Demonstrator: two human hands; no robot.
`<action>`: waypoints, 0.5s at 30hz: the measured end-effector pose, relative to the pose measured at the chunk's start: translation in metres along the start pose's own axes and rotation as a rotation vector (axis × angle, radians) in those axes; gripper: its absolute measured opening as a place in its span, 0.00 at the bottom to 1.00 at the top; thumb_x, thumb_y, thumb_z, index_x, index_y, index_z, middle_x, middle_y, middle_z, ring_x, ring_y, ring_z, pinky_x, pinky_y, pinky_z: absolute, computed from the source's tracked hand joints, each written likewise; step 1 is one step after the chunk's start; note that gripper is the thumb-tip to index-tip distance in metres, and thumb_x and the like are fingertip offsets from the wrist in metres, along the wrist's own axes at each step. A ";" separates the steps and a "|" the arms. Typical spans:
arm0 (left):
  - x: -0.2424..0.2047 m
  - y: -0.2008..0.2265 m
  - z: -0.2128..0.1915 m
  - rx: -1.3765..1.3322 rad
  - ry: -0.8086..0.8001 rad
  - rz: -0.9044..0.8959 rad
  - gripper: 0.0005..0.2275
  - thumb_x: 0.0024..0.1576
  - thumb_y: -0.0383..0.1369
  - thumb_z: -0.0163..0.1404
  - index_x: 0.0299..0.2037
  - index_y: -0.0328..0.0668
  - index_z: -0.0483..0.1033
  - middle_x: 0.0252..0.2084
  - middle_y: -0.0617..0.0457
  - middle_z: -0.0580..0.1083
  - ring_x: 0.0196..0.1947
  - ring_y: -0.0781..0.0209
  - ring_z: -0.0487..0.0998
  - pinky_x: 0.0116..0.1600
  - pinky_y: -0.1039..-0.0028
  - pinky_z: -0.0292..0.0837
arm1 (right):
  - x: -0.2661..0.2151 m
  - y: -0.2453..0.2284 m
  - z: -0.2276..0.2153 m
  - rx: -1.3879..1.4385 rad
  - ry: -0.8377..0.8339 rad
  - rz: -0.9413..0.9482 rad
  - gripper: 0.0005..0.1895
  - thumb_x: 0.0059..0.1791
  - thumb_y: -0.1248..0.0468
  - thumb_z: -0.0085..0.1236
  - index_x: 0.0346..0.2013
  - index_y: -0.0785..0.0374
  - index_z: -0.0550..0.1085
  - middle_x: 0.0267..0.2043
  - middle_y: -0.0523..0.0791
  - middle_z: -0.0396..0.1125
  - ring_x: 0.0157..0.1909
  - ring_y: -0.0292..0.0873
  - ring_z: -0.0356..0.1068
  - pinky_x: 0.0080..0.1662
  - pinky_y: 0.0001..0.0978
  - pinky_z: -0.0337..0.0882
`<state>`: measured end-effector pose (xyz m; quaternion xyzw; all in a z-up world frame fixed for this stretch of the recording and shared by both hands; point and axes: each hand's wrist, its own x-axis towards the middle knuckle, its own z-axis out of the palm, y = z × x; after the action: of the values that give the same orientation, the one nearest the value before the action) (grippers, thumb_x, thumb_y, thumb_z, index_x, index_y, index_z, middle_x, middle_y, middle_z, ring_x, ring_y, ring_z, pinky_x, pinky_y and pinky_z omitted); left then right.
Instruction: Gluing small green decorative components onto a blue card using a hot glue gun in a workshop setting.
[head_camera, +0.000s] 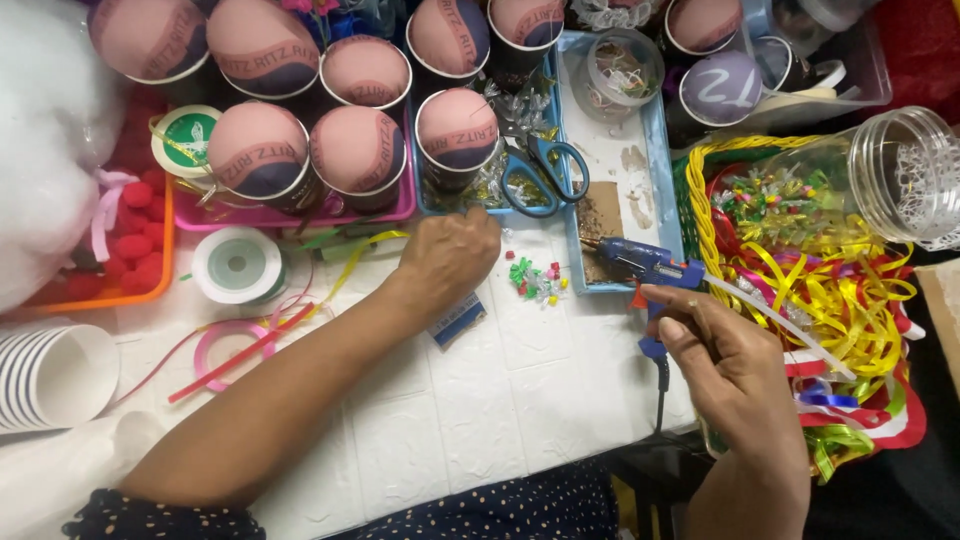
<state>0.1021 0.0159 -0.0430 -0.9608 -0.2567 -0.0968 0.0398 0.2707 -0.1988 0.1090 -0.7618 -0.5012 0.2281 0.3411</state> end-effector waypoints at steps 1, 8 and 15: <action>0.001 0.001 0.000 -0.001 0.000 0.002 0.12 0.63 0.20 0.41 0.32 0.37 0.78 0.30 0.51 0.77 0.15 0.64 0.76 0.14 0.71 0.71 | 0.000 0.001 0.002 0.000 0.001 0.001 0.16 0.53 0.67 0.49 0.53 0.69 0.77 0.44 0.49 0.76 0.40 0.41 0.75 0.43 0.32 0.83; 0.007 0.004 0.006 0.009 0.039 0.035 0.11 0.65 0.34 0.46 0.32 0.39 0.75 0.27 0.52 0.75 0.12 0.69 0.69 0.11 0.74 0.67 | 0.000 0.009 0.015 0.011 -0.060 -0.070 0.17 0.54 0.63 0.49 0.55 0.64 0.77 0.38 0.46 0.76 0.42 0.39 0.75 0.41 0.30 0.72; -0.008 0.003 -0.016 -0.014 0.339 0.050 0.09 0.56 0.21 0.50 0.26 0.46 0.69 0.23 0.54 0.69 0.15 0.65 0.69 0.12 0.69 0.63 | 0.004 0.013 0.040 0.005 -0.080 -0.058 0.17 0.53 0.62 0.51 0.54 0.60 0.79 0.39 0.42 0.77 0.35 0.33 0.70 0.37 0.26 0.66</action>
<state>0.0942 0.0080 -0.0286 -0.9370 -0.2219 -0.2581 0.0781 0.2522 -0.1869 0.0728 -0.7363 -0.5358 0.2494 0.3294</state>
